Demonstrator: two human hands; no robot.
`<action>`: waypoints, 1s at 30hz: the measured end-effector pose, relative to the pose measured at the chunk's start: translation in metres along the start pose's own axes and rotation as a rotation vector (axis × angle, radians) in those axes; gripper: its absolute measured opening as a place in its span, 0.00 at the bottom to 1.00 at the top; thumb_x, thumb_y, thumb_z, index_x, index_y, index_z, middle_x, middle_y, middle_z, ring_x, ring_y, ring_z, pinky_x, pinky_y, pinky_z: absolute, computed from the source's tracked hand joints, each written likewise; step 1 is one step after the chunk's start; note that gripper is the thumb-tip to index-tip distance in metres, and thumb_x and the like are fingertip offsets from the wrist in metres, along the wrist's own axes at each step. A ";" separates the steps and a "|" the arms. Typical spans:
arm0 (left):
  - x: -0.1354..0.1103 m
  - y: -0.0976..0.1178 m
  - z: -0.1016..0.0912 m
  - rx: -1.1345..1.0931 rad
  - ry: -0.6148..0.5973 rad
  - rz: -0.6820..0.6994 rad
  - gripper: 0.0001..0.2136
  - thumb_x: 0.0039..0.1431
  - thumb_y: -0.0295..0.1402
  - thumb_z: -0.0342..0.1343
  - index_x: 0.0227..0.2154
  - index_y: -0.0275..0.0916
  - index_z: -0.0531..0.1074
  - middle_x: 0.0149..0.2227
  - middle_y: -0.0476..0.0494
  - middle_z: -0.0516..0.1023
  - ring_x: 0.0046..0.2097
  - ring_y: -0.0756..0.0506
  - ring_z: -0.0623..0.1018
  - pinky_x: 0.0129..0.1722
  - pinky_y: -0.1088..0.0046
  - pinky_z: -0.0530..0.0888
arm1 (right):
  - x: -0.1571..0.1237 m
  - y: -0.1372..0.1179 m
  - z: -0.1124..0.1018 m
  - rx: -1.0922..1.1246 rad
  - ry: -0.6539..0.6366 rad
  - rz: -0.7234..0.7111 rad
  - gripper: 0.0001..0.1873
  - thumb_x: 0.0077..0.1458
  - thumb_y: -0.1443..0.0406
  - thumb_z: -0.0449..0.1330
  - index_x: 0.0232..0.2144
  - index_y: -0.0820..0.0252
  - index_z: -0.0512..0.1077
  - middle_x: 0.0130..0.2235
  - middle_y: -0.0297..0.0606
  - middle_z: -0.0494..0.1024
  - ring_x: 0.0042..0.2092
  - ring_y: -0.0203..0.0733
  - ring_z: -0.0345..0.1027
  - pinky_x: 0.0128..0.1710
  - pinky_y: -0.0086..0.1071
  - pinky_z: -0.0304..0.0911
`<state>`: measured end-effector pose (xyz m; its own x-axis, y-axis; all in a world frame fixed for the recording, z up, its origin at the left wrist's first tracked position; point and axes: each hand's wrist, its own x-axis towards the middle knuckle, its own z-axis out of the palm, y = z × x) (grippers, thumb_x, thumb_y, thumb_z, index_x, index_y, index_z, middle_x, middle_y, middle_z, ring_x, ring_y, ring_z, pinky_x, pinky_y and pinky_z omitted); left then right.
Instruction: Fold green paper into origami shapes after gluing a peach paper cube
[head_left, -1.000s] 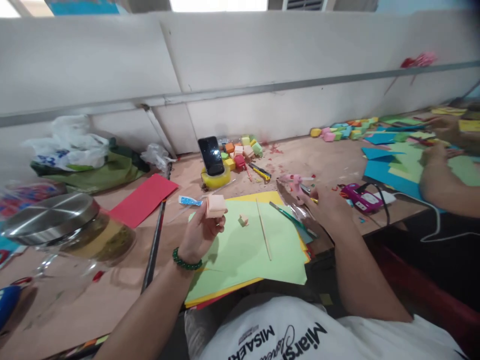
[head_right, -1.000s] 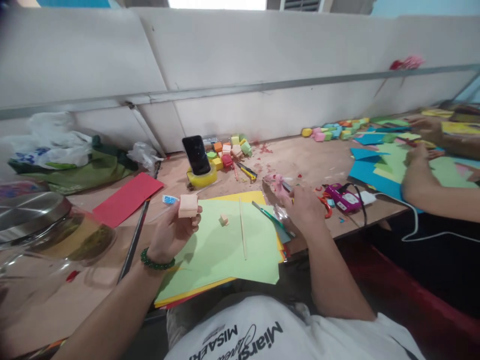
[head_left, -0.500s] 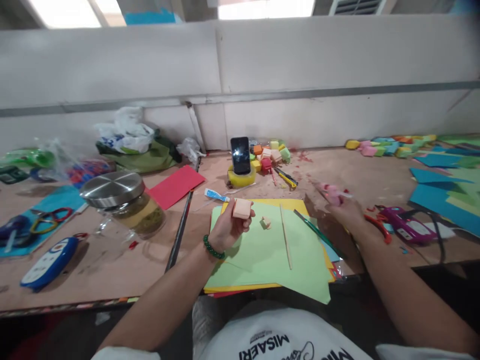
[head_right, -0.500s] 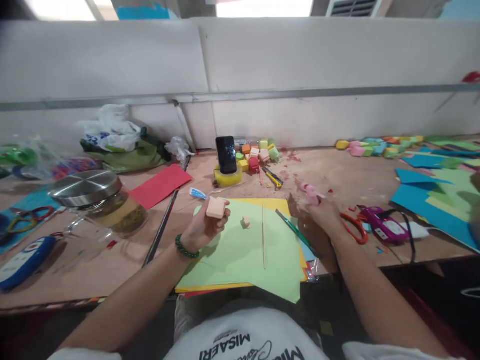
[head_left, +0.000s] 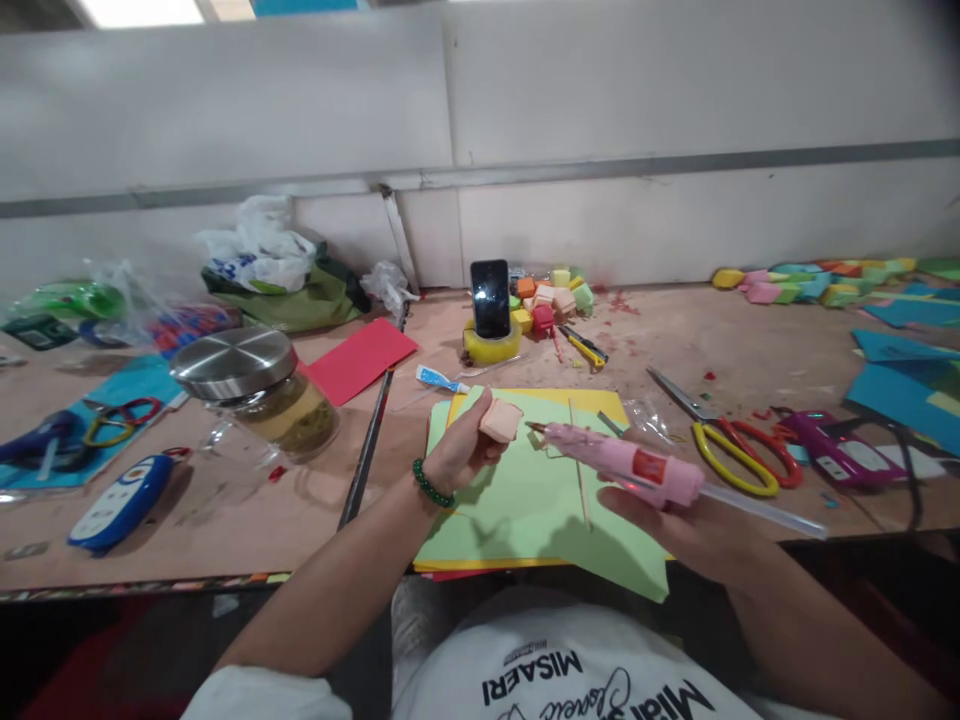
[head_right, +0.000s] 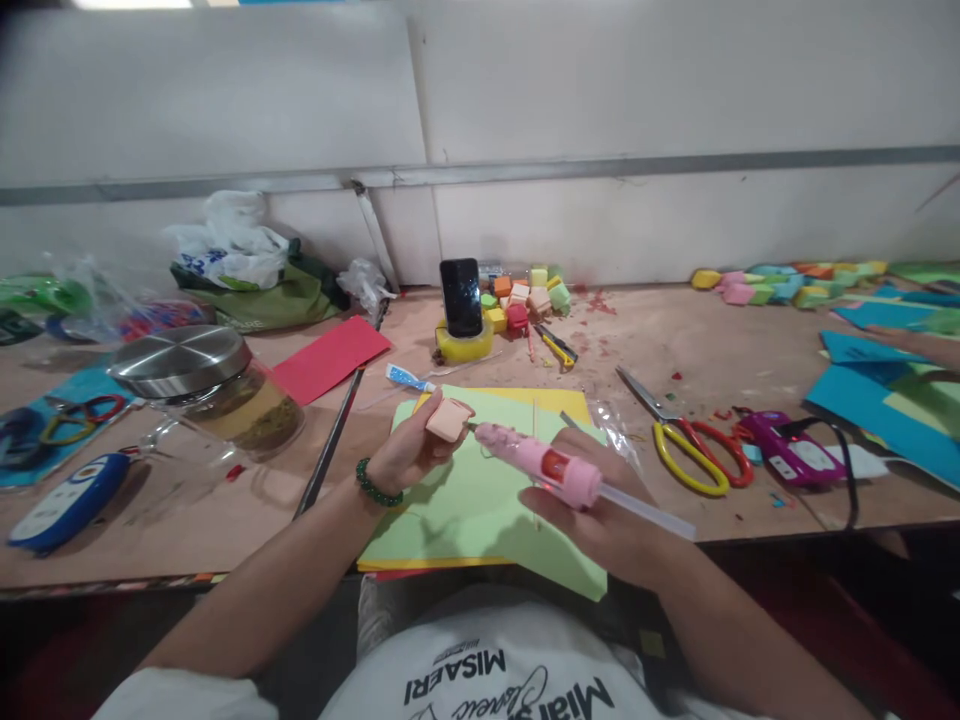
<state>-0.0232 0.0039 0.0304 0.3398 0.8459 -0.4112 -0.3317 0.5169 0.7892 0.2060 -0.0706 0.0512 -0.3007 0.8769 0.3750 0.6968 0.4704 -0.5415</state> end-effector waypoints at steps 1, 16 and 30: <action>0.000 0.000 0.000 0.007 0.005 -0.005 0.24 0.60 0.54 0.52 0.28 0.33 0.71 0.16 0.53 0.65 0.14 0.57 0.58 0.14 0.82 0.49 | 0.002 -0.005 0.001 0.036 -0.032 -0.024 0.17 0.59 0.50 0.55 0.27 0.53 0.69 0.26 0.34 0.72 0.28 0.40 0.68 0.27 0.34 0.66; 0.001 -0.005 0.001 0.149 -0.021 0.076 0.24 0.62 0.52 0.50 0.25 0.34 0.70 0.16 0.52 0.64 0.14 0.57 0.56 0.14 0.81 0.48 | 0.012 -0.006 0.013 0.027 -0.041 -0.111 0.22 0.63 0.50 0.52 0.22 0.55 0.57 0.22 0.31 0.63 0.26 0.38 0.59 0.25 0.33 0.54; 0.000 -0.004 0.003 0.131 0.017 0.101 0.24 0.60 0.54 0.52 0.25 0.34 0.71 0.16 0.53 0.63 0.15 0.57 0.57 0.14 0.81 0.50 | 0.010 -0.006 0.018 0.071 -0.035 -0.015 0.26 0.60 0.45 0.52 0.20 0.55 0.57 0.21 0.29 0.60 0.23 0.35 0.56 0.22 0.32 0.52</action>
<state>-0.0195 0.0013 0.0290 0.2953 0.8953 -0.3335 -0.2454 0.4084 0.8792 0.1872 -0.0627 0.0447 -0.3346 0.8719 0.3575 0.6442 0.4886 -0.5885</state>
